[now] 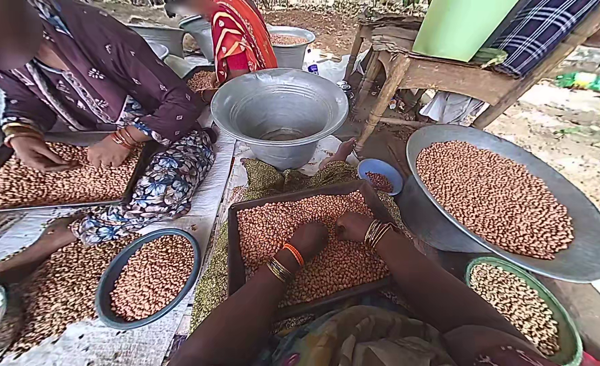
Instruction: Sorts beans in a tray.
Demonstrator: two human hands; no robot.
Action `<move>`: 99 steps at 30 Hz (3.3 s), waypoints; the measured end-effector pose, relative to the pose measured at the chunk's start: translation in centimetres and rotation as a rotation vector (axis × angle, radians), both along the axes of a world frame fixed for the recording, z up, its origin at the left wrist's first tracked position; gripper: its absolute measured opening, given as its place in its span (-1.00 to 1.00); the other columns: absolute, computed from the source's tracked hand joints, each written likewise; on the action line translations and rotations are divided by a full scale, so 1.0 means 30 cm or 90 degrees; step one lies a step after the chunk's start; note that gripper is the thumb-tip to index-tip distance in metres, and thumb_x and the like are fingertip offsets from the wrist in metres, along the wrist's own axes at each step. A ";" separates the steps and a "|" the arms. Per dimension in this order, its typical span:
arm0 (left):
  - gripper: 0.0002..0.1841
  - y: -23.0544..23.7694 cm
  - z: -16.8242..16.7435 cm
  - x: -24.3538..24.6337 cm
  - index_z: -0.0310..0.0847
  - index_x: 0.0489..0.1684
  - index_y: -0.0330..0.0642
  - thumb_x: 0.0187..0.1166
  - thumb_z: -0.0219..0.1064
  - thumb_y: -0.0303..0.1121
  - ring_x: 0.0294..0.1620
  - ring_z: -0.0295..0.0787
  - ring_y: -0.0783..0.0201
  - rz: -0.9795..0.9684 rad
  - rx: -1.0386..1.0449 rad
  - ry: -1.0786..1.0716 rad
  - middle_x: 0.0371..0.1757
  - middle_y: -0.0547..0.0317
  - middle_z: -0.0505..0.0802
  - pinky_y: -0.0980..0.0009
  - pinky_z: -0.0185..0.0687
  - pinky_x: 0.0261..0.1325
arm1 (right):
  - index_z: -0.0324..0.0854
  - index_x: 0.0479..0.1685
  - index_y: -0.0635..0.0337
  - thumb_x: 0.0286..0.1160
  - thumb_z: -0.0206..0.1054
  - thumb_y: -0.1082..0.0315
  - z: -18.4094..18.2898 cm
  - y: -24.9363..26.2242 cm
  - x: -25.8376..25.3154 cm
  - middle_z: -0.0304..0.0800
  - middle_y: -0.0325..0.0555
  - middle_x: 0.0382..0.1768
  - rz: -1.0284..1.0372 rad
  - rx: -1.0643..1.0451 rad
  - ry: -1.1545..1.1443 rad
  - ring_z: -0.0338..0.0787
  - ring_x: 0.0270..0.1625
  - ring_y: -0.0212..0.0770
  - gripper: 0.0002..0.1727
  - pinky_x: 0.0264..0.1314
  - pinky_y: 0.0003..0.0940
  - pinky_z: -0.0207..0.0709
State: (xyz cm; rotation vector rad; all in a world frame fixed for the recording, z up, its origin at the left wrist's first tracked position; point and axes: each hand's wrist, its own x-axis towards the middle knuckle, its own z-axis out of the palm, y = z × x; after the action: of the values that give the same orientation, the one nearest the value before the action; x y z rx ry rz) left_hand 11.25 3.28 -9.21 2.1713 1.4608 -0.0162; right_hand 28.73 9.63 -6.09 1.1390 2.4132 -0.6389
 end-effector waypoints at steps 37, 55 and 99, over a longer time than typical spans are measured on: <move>-0.75 0.030 0.064 -0.133 0.74 0.13 -0.31 0.69 0.21 -0.41 0.38 0.72 -0.01 0.258 0.115 -0.144 0.31 -0.14 0.78 0.04 0.58 0.50 | 0.73 0.23 0.24 0.75 0.18 0.28 -0.003 -0.029 -0.041 0.77 0.30 0.27 -0.055 0.096 0.037 0.71 0.40 0.34 -0.67 0.35 0.41 0.52; -0.72 -0.020 0.009 -0.080 0.85 0.03 -0.30 0.44 0.56 -0.36 0.38 0.68 -0.12 -0.187 0.002 -0.300 0.21 -0.22 0.82 -0.12 0.50 0.50 | 0.53 -0.12 0.18 0.79 0.25 0.17 -0.016 0.099 0.155 0.31 -0.33 -0.59 -0.658 -0.052 0.745 0.25 -0.64 -0.46 -0.76 -0.56 -0.53 0.19; -0.82 -0.049 0.061 -0.080 0.83 -0.11 -0.39 0.51 0.48 -0.43 -0.05 0.83 -0.05 -0.235 -0.083 -0.219 -0.11 -0.18 0.88 -0.11 0.67 0.17 | 0.60 0.23 0.37 0.85 0.17 0.18 0.120 -0.024 0.350 0.70 0.18 -0.19 -0.587 0.212 0.464 0.61 -0.28 -0.03 -0.62 -0.10 0.03 0.51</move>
State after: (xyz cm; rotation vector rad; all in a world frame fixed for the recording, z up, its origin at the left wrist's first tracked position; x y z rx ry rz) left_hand 8.84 1.82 -7.38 2.1760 0.8378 0.1221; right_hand 39.24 8.90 -2.49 2.5825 2.4812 -1.0839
